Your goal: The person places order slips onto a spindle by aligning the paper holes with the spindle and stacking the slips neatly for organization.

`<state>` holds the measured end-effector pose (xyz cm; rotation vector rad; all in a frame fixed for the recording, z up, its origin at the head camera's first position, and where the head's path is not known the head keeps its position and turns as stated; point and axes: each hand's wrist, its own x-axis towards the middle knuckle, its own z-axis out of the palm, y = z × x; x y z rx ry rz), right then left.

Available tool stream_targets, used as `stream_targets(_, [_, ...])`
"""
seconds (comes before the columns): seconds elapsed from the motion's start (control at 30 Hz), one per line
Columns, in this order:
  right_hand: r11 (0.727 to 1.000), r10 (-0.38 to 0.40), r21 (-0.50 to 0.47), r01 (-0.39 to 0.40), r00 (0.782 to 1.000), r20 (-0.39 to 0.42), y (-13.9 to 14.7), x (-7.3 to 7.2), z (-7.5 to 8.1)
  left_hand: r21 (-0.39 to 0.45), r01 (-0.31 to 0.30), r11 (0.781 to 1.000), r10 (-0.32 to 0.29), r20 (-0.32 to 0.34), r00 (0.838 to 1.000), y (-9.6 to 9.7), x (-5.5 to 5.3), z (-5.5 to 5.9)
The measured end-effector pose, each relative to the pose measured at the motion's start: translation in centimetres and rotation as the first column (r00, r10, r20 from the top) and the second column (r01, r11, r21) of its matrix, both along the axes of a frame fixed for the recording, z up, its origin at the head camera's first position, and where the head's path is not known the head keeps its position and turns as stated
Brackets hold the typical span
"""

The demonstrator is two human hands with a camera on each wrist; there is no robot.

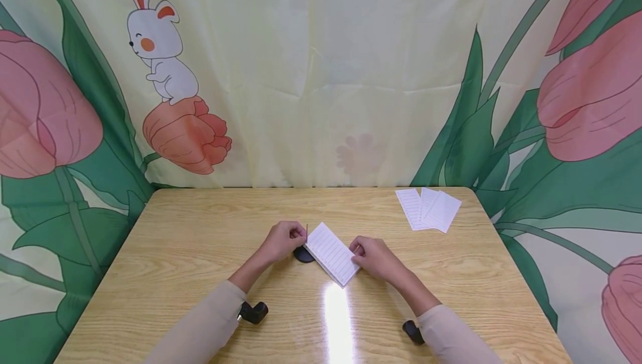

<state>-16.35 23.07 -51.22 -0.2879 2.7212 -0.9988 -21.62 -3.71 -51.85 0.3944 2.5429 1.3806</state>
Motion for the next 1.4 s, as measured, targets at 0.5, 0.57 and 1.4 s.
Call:
stream_targets(0.5, [0.997,-0.054,0.057,0.052,0.998,0.028,-0.5,0.3,-0.6,-0.047,-0.017,0.999,0.018,0.030,0.999,0.3,-0.2,-0.7])
stream_targets(0.57, [0.997,-0.060,0.059,0.058,0.998,0.032,-0.5,0.3,-0.6,-0.048,-0.016,0.999,0.017,0.029,0.999,0.4,-0.2,-0.8])
stream_targets(1.4, [0.989,-0.147,0.023,0.148,0.988,-0.054,3.2,0.3,-0.2,-0.092,-0.024,0.995,0.018,-0.059,0.998,-0.6,0.4,-0.8])
